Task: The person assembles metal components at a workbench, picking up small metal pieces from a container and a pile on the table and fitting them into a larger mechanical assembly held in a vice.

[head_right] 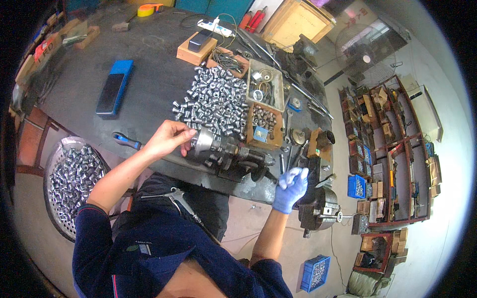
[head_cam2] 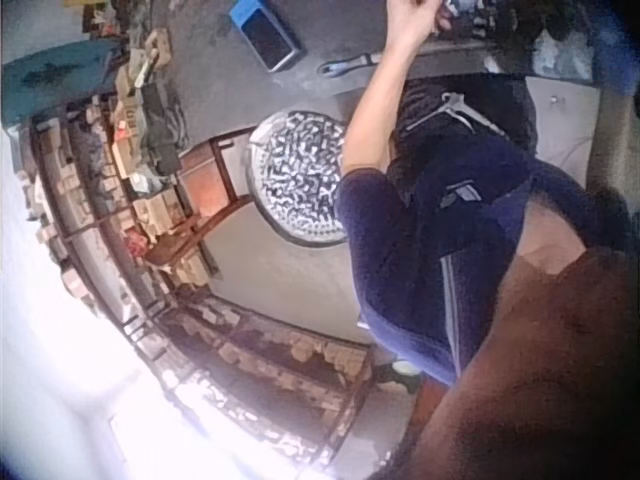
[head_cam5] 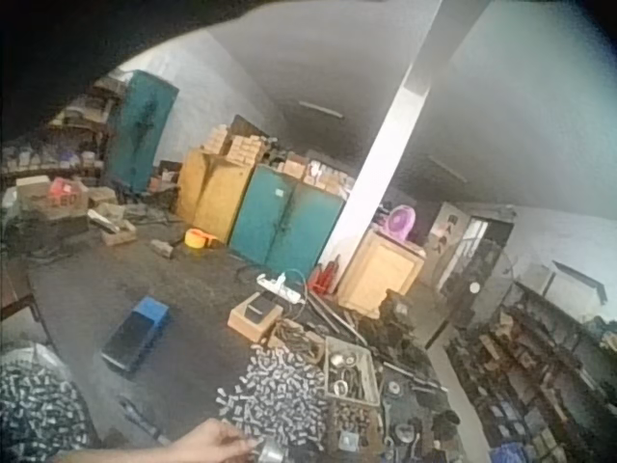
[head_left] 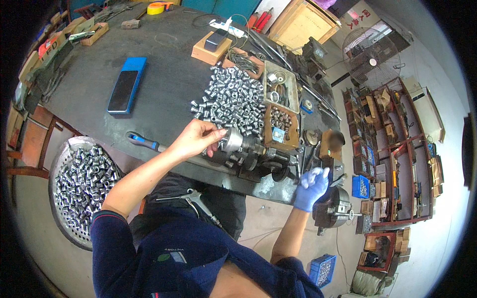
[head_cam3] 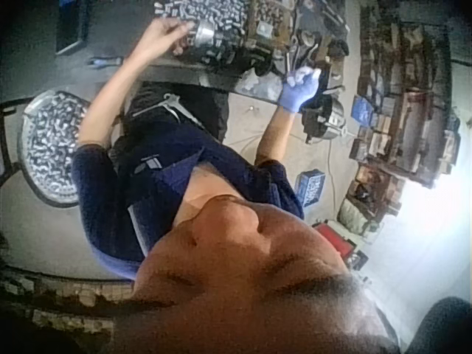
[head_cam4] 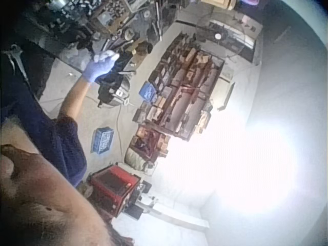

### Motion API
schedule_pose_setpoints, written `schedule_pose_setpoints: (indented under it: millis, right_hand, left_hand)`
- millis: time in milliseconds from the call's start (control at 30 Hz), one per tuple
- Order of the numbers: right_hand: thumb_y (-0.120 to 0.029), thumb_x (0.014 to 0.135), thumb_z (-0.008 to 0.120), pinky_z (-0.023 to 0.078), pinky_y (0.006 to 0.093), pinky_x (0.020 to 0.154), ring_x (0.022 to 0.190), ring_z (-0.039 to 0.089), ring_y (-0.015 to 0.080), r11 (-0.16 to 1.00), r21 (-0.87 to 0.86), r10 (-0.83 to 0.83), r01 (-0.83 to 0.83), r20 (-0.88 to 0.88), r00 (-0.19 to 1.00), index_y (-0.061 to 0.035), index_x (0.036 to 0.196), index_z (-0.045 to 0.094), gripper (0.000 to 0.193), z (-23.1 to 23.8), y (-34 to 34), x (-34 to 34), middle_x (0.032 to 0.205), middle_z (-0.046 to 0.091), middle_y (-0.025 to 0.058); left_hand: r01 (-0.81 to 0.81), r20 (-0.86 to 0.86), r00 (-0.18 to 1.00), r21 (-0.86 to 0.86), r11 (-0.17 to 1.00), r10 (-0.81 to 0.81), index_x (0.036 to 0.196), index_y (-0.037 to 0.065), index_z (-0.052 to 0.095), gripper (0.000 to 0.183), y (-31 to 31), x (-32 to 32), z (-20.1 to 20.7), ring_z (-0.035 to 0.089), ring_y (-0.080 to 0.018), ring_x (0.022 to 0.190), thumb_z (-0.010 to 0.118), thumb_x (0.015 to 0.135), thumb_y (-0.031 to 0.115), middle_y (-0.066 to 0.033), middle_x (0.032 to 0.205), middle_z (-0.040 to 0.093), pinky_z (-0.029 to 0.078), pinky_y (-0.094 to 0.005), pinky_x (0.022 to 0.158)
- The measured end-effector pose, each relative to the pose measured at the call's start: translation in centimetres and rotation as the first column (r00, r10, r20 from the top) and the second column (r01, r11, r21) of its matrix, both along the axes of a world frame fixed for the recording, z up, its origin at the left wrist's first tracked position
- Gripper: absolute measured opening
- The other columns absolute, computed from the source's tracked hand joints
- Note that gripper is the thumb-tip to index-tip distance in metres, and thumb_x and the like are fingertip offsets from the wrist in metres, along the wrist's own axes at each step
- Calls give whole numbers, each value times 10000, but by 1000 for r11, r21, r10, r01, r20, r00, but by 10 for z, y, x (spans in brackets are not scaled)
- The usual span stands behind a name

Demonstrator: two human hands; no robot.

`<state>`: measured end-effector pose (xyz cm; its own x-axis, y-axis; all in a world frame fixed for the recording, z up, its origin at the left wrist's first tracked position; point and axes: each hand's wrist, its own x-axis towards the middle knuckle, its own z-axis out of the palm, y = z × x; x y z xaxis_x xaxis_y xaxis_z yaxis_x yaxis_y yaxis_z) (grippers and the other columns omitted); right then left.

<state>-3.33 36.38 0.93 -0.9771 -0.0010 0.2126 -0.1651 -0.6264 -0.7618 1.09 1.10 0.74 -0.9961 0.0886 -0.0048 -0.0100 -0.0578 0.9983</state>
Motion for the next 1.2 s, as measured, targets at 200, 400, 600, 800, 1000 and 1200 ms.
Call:
schedule_pose_setpoints:
  millis: [200,400,600,800,1000,1200]
  right_hand:
    - [-268,875,479,321,212,310,441,458,100,999,-39,-12,32,435,900,-58,842,571,232,-82,14,-14,631,554,33]
    - [-221,841,568,341,202,364,426,442,61,926,367,-205,89,290,935,-81,735,542,177,-60,-9,-106,566,514,-10]
    - [-294,909,458,275,187,341,405,330,51,995,-66,-78,78,5,997,-71,718,519,300,14,-19,-44,554,459,-11]
    - [-340,909,446,304,186,331,412,386,65,998,-61,16,-15,22,1000,-24,740,549,373,-35,12,15,575,510,22]
    - [-216,810,532,468,230,494,602,557,112,997,10,70,-75,277,958,-75,875,572,161,-116,25,-32,792,598,21]
    - [-236,827,547,394,271,580,657,500,144,1000,15,-6,0,341,940,-43,942,536,225,-110,6,-52,809,549,44]
  left_hand:
    - [4,23,1000,47,999,-5,671,-40,563,401,-1,-2,-2,561,-139,483,546,866,310,-92,582,566,456,-238,451]
    - [-4,-6,1000,-9,1000,4,685,-26,580,369,-12,-1,3,563,-136,491,568,850,304,-94,600,580,449,-240,452]
    - [-300,52,941,-321,898,334,681,-4,581,312,-109,89,3,538,-106,462,580,837,267,-43,545,563,413,-242,430]
    - [-364,-302,820,-931,35,486,744,-45,594,205,-188,199,-22,552,-312,520,639,712,154,-150,581,575,437,-357,512]
    - [-475,-379,866,-828,297,325,853,-3,603,175,-124,94,-18,600,-342,746,597,733,124,-177,780,605,477,-396,664]
    - [-287,-311,942,-941,179,-125,925,55,559,214,-63,-40,-52,593,-337,747,561,712,79,-169,871,568,478,-418,637]
